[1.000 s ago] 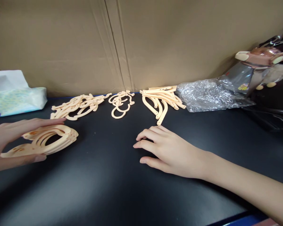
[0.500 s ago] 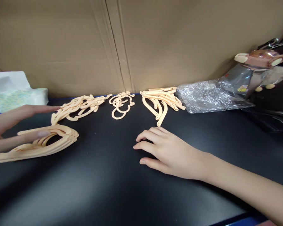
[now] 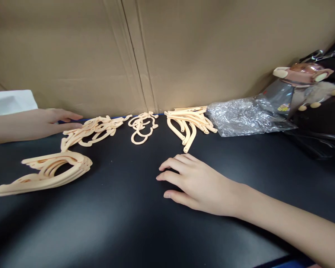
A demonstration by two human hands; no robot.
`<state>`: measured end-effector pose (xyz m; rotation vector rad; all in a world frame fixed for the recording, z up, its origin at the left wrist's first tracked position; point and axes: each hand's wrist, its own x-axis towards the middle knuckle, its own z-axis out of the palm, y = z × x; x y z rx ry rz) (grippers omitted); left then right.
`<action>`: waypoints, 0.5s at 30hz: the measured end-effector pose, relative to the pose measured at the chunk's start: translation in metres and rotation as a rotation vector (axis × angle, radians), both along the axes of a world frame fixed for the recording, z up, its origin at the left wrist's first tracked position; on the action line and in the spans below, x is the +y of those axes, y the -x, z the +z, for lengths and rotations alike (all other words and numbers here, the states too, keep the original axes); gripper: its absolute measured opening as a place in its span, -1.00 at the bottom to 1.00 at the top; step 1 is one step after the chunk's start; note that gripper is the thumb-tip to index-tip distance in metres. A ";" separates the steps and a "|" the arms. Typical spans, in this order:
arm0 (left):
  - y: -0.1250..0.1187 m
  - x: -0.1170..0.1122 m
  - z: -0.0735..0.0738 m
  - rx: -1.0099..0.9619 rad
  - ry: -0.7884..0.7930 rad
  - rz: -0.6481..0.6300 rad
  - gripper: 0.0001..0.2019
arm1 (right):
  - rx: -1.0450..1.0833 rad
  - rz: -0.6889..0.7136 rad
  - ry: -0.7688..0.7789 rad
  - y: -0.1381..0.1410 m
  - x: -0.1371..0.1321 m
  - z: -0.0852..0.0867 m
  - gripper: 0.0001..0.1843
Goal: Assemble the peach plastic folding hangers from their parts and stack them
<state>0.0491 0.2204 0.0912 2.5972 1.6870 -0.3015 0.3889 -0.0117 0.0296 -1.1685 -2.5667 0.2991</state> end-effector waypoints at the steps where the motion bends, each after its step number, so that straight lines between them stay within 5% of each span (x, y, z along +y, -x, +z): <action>1: 0.000 0.002 -0.001 -0.016 0.015 -0.013 -0.30 | 0.000 0.000 -0.005 0.000 0.000 0.000 -0.72; 15: -0.012 -0.007 -0.016 -0.092 -0.111 -0.084 -0.59 | -0.004 -0.004 0.005 0.000 -0.001 0.001 -0.72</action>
